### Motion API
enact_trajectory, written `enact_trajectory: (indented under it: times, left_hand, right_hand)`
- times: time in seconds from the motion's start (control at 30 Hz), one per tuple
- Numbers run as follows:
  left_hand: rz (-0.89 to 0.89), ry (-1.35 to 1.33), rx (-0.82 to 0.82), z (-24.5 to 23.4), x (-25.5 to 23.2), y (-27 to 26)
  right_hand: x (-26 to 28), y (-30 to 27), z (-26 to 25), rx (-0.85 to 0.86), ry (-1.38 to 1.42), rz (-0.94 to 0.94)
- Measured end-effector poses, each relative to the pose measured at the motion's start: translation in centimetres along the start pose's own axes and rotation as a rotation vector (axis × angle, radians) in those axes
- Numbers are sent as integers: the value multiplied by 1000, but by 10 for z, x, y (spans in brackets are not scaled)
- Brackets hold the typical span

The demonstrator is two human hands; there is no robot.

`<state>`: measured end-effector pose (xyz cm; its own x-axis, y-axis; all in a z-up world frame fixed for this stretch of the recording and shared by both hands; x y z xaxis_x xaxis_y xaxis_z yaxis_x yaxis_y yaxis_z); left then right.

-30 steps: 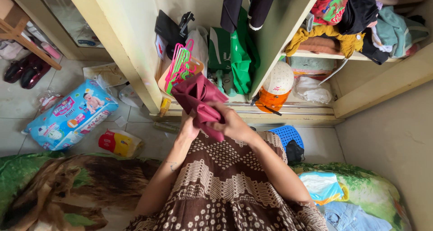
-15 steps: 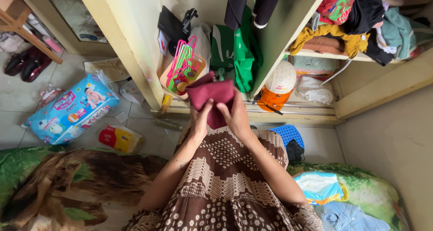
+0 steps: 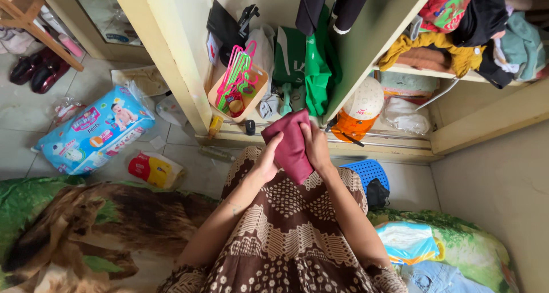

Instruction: The person sits on the floor and organizes items in a closet. They fold a maroon bag and place it in a beige basket, then fold a white bag and place it in the same basket. They also pick up socks and a package of wipes, placing them into the closet.

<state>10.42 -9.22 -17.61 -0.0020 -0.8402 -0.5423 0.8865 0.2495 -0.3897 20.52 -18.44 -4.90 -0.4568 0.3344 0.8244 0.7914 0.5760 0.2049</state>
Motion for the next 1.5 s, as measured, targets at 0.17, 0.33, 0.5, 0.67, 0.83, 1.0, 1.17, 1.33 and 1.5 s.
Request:
enact_trajectory:
  times: [0.17,0.33,0.5,0.67,0.83,1.0,1.17,1.33,1.5]
  left_hand:
    - [139,-1,-179,-30,12,24]
    - [171,190,-284,-27,-2,26]
    - [153,417,-135,-3,-6,43]
    - [148,480,78,-7,-2,86]
    - [90,578,327,-29,5,128]
    - [30,1409,-224,-112,-48,189]
    - [783,2106,-816,-183,-126,227]
    - [452,2104,-490,-239,-119,291]
    - [628,2148,-588,-249,-132,290]
  right_hand:
    - [52,-20,-2,-30,-450,-109]
    - [80,-48,29,-17,-922,-476]
    - [26,-33,59,226,-889,-137]
    - [-18,-5,59,-4,-713,-235]
    - [-118,48,43,229,-613,124]
    - [-177,81,-22,81,-289,-28]
    - [-220,67,-59,138,-182,131]
    - [-245,37,-74,122,-49,300]
    - [-267,13,-82,46,60,348]
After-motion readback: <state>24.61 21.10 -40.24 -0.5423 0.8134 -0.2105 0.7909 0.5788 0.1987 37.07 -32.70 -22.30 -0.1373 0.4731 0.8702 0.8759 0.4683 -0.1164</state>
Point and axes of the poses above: each hand's wrist, its own y-axis towards the middle knuckle, its own z-axis out of the palm, x = y × z, the point moved 8 cm from there along y, towards the middle knuckle, and after that the axes turned 2 degrees about y, right-handed, at the moved point
